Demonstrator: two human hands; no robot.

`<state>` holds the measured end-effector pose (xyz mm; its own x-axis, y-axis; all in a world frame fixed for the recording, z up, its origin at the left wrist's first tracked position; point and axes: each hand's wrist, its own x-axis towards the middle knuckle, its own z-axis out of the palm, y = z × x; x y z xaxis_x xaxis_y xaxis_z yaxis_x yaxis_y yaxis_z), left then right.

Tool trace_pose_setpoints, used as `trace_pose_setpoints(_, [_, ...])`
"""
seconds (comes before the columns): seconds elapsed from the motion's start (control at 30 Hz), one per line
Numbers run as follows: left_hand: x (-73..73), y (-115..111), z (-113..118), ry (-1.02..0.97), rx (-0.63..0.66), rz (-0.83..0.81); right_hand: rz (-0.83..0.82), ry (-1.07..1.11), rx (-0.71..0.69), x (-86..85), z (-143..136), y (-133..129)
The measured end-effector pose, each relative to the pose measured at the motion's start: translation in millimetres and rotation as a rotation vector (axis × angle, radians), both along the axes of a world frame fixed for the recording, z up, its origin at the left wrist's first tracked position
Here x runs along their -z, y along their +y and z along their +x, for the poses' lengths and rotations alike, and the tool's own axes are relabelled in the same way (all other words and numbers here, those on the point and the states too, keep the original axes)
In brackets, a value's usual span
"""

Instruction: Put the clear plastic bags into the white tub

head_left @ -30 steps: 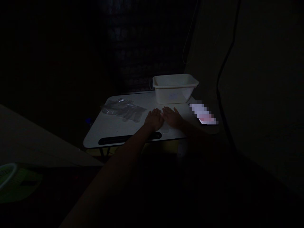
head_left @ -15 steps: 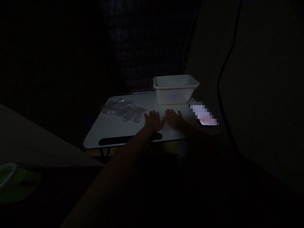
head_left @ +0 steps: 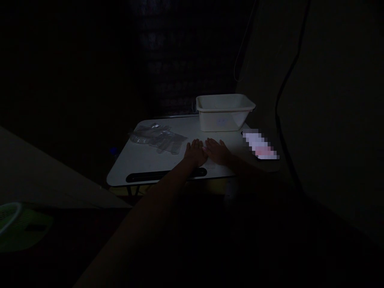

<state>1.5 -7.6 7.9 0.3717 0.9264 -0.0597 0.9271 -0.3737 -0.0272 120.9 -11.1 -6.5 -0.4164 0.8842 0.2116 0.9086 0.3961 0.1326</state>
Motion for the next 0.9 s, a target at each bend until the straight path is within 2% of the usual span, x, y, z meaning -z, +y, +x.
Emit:
trace_pose_setpoints(0.33, [2.2, 1.2, -2.1, 0.006, 0.0, 0.021, 0.015, 0.04, -0.005, 2.6, -2.3, 4.9])
trace_pose_setpoints(0.53, [-3.1, 2.5, -4.2, -0.04, 0.086, 0.077, 0.062, 0.067, -0.029, 3.4, -1.7, 12.0])
trace_pose_setpoints(0.7, [-2.2, 2.1, -3.2, 0.003, 0.101, 0.019, 0.074, 0.017, -0.095, 12.2, 3.6, 14.5])
trace_pose_setpoints(0.9, [-1.3, 1.0, -2.5, 0.015, 0.093, 0.01, 0.032, 0.025, -0.057, 10.2, 2.8, 11.5])
